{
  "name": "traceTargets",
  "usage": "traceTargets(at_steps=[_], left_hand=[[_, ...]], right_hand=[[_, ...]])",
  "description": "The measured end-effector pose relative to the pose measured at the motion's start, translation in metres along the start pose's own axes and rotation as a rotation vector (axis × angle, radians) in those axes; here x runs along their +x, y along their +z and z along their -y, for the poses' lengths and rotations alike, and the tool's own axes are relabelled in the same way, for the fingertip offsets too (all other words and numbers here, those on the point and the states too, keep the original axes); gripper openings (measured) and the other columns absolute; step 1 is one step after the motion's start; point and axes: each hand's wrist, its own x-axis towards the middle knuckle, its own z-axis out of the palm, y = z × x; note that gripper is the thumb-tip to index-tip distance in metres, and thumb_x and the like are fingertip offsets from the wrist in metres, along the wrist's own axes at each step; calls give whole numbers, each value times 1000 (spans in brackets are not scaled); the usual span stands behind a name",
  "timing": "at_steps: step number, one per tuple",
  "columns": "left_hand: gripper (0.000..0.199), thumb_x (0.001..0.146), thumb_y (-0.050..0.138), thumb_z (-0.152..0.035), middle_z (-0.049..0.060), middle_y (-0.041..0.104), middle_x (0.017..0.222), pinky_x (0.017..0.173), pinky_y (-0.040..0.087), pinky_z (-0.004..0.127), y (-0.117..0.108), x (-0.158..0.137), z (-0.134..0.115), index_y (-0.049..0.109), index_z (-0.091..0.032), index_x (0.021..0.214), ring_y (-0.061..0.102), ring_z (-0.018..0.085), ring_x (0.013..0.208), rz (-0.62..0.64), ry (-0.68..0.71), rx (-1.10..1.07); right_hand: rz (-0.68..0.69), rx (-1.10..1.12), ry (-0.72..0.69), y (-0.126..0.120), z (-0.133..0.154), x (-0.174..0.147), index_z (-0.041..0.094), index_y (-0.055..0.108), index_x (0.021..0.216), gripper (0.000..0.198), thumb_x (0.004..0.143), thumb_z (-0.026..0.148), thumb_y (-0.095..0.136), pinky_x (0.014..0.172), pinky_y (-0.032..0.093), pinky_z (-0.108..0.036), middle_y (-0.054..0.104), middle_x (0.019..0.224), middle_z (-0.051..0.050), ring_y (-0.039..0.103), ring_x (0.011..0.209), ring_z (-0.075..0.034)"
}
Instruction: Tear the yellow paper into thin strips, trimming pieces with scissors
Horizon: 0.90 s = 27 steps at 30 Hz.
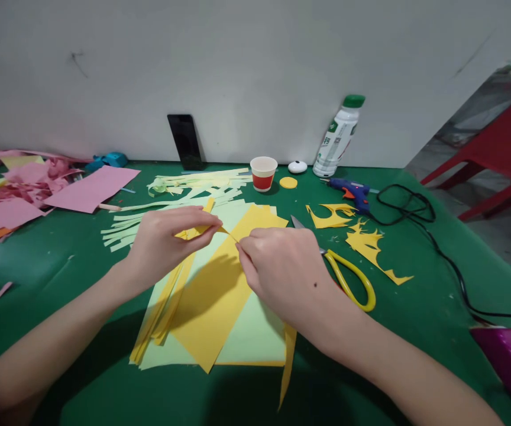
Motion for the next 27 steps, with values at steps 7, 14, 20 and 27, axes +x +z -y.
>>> traceTargets(at_steps=[7, 14, 20, 27], left_hand=[[12, 75, 55, -12, 3, 71, 74, 60, 49, 23, -4, 4, 23, 67, -15, 73, 65, 15, 66, -34, -52, 128], [12, 79, 54, -16, 6, 71, 80, 60, 54, 24, -14, 7, 30, 65, -14, 79, 66, 16, 73, -160, -108, 136], [8, 81, 56, -15, 7, 70, 87, 77, 55, 28, 5, -2, -2, 61, -13, 87, 65, 17, 89, -1, 230, -32], [8, 81, 55, -13, 5, 69, 75, 64, 53, 24, 15, -9, -8, 62, -13, 79, 64, 14, 72, 38, 171, -60]], right_hand=[[-50, -42, 21, -2, -5, -1, 19, 72, 69, 23, 77, 18, 51, 45, 29, -25, 69, 61, 0, 60, 51, -14], [-68, -42, 15, -9, -8, -3, 19, 70, 63, 21, 75, 18, 53, 42, 27, -24, 66, 56, 1, 58, 49, -14], [16, 18, -37, -4, -3, -1, 19, 69, 62, 25, 79, 19, 50, 49, 32, -25, 67, 58, 0, 59, 51, -14], [100, -14, -10, -5, 3, 1, 18, 68, 60, 24, 78, 18, 52, 47, 28, -25, 67, 57, -1, 59, 51, -15]])
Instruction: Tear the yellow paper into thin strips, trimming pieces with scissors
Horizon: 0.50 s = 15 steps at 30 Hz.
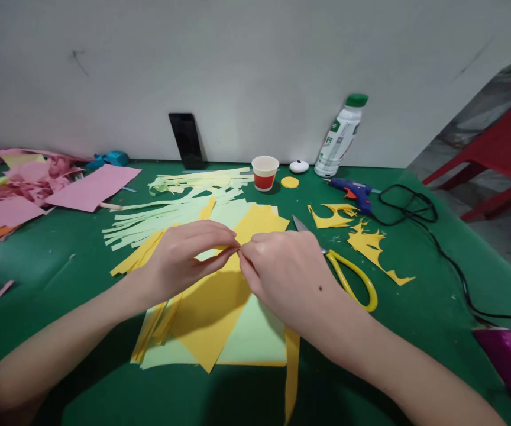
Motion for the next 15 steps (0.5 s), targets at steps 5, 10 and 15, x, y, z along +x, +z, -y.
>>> traceTargets(at_steps=[5, 10, 15], left_hand=[[8, 78, 56, -12, 5, 69, 74, 63, 52, 25, -4, 3, 9, 64, -13, 77, 64, 14, 69, -43, -92, 40], [10, 77, 54, -13, 5, 70, 74, 62, 51, 26, -6, 5, 22, 64, -14, 76, 64, 16, 69, -78, -166, 91], [11, 77, 53, -16, 4, 70, 74, 61, 49, 26, -10, 4, 33, 64, -16, 74, 64, 16, 69, -70, -224, 181]], right_hand=[[-28, -5, 27, 2, -3, 0, 18, 72, 71, 22, 78, 18, 51, 49, 29, -26, 69, 60, -2, 61, 54, -16], [-46, -16, 37, 3, -8, 0, 19, 71, 70, 27, 80, 19, 46, 48, 29, -26, 68, 59, -2, 60, 54, -15], [-55, -21, 62, 3, -10, 0, 19, 73, 72, 27, 78, 19, 47, 46, 30, -26, 70, 65, -2, 62, 56, -17]])
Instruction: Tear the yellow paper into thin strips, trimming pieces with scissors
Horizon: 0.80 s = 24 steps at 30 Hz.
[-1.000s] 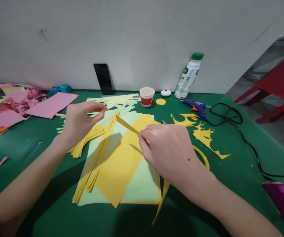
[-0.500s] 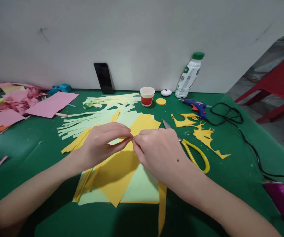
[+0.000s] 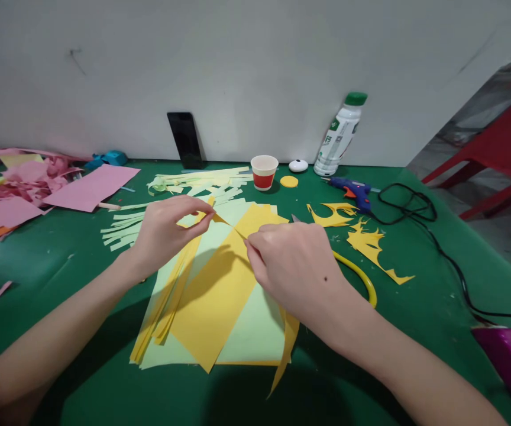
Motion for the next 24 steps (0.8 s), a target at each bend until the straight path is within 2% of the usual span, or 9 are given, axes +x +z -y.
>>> traceTargets(at_steps=[4, 6, 8, 10, 11, 14, 16, 19, 24], left_hand=[[9, 75, 57, -19, 5, 70, 74, 62, 50, 27, -3, 4, 17, 65, -17, 73, 64, 18, 70, -48, -89, 63], [13, 78, 56, -24, 6, 71, 79, 62, 52, 25, -8, 7, 21, 66, -17, 76, 65, 18, 74, -28, -175, -115], [24, 85, 48, -31, 7, 71, 87, 64, 54, 23, -13, 9, 19, 67, -16, 88, 66, 17, 83, 65, -234, -403], [32, 86, 46, -38, 8, 71, 92, 68, 54, 24, -18, 10, 10, 64, -16, 99, 66, 17, 88, 173, -225, -599], [32, 84, 51, -40, 8, 71, 91, 67, 55, 23, -19, 10, 4, 65, -16, 100, 66, 17, 85, 203, -209, -619], [16, 74, 66, -30, 2, 72, 75, 56, 54, 20, -22, 8, -13, 69, -17, 82, 67, 14, 64, 169, -204, -526], [6, 74, 65, -21, -1, 71, 65, 51, 52, 18, -22, 6, -22, 69, -17, 73, 65, 11, 54, 119, -207, -480], [6, 75, 64, -18, -2, 72, 66, 48, 51, 16, -22, 4, -30, 69, -18, 72, 66, 11, 54, 81, -132, -421], [7, 77, 61, -15, -3, 72, 68, 49, 49, 15, -21, -2, -36, 68, -19, 76, 64, 8, 54, 4, 108, -232]], right_hand=[[-9, 12, 6, -4, -1, -1, 19, 72, 69, 23, 76, 19, 51, 45, 30, -26, 69, 62, -2, 62, 56, -17], [-12, 104, 32, -6, -2, 1, 18, 71, 68, 20, 76, 17, 53, 48, 34, -26, 70, 65, -1, 62, 59, -17], [4, 286, 56, -7, -3, 5, 18, 70, 69, 19, 77, 15, 53, 53, 40, -25, 71, 70, 0, 63, 63, -15], [24, 487, 74, -6, -4, 10, 18, 69, 69, 19, 79, 14, 53, 56, 43, -22, 71, 71, 2, 62, 64, -12], [32, 568, 83, -4, -4, 13, 18, 69, 70, 18, 79, 15, 54, 57, 44, -21, 71, 71, 2, 62, 64, -11], [39, 739, 122, 0, -4, 18, 19, 69, 73, 14, 78, 17, 56, 61, 46, -20, 71, 75, 2, 62, 68, -11], [9, 811, 148, 2, -2, 19, 19, 68, 75, 11, 77, 18, 57, 64, 48, -21, 71, 77, 1, 63, 71, -11], [-35, 881, 162, 2, 1, 17, 19, 67, 74, 10, 77, 20, 58, 65, 50, -23, 70, 76, 0, 63, 71, -12], [-15, 969, 190, 2, 5, 15, 18, 65, 70, 9, 75, 20, 58, 64, 52, -21, 69, 71, 0, 64, 68, -12]])
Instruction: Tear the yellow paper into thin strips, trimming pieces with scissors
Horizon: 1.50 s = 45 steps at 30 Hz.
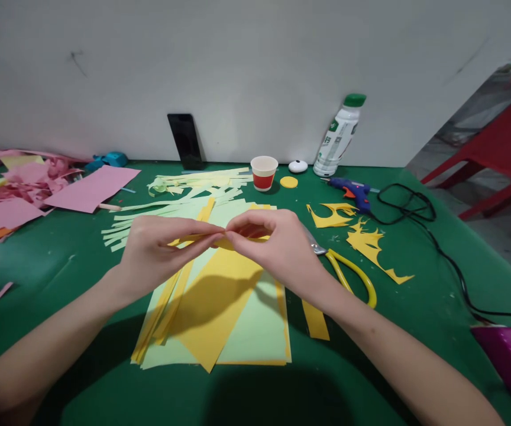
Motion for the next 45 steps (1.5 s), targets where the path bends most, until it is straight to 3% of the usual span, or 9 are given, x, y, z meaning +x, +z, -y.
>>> traceTargets(at_steps=[4, 15, 21, 24, 26, 29, 34, 37, 45], left_hand=[[8, 78, 60, -12, -3, 71, 68, 47, 46, 14, -2, -2, -2, 66, -17, 75, 62, 7, 52, -34, 56, 99], [6, 77, 63, -22, -3, 71, 72, 52, 50, 23, -32, 4, 10, 68, -22, 74, 63, 12, 62, -227, -143, 186], [5, 70, 71, -27, -2, 68, 66, 49, 47, 28, -44, 4, 25, 71, -23, 72, 60, 13, 57, -398, -311, 22], [4, 67, 73, -27, -2, 64, 62, 47, 45, 28, -44, 9, 26, 70, -24, 68, 57, 13, 55, -455, -422, -254], [16, 67, 72, -36, -1, 63, 65, 46, 46, 26, -38, 13, 25, 69, -25, 78, 57, 13, 55, -421, -469, -567], [50, 64, 63, -59, 2, 65, 77, 51, 50, 28, -21, 13, 20, 63, -23, 98, 60, 16, 63, -188, -548, -829], [38, 83, 44, -49, 4, 58, 66, 48, 40, 24, 13, 0, 3, 59, -16, 69, 52, 13, 57, 302, -555, -448], [41, 87, 36, -43, -1, 45, 51, 45, 31, 24, 21, -5, -1, 48, -17, 57, 43, 11, 48, 290, -526, -288], [40, 89, 39, -35, -3, 34, 50, 44, 26, 22, 9, 4, 8, 36, -18, 52, 34, 8, 46, -21, -459, -270]], right_hand=[[-17, 0, 58, 1, 1, -1, 19, 67, 68, 10, 74, 19, 59, 59, 52, -19, 70, 69, 1, 64, 64, -12], [-5, -5, 181, -6, -3, 5, 19, 69, 66, 8, 69, 20, 62, 58, 53, -20, 71, 69, 0, 67, 66, -15], [107, 1, 277, -11, -12, 12, 20, 70, 66, 9, 67, 26, 64, 63, 51, -24, 71, 71, -1, 65, 70, -17], [139, 38, 316, -16, -14, 12, 23, 70, 65, 7, 65, 28, 66, 63, 49, -24, 70, 71, 0, 64, 71, -16], [126, 108, 309, -19, -13, 11, 24, 70, 63, 5, 64, 28, 68, 65, 48, -24, 70, 70, 1, 63, 71, -15], [104, 216, 296, -20, -9, 8, 25, 69, 63, 3, 63, 27, 69, 65, 47, -22, 68, 68, 3, 62, 69, -12], [127, 211, 294, -11, -8, 6, 21, 66, 62, 6, 66, 26, 64, 61, 43, -23, 64, 64, 2, 57, 65, -11], [143, 179, 317, -4, -13, 7, 19, 65, 63, 10, 66, 29, 62, 61, 41, -25, 60, 61, 1, 54, 63, -12], [177, 393, 383, 0, -13, 9, 18, 59, 57, 7, 63, 19, 60, 57, 39, -20, 53, 58, 5, 47, 58, -6]])
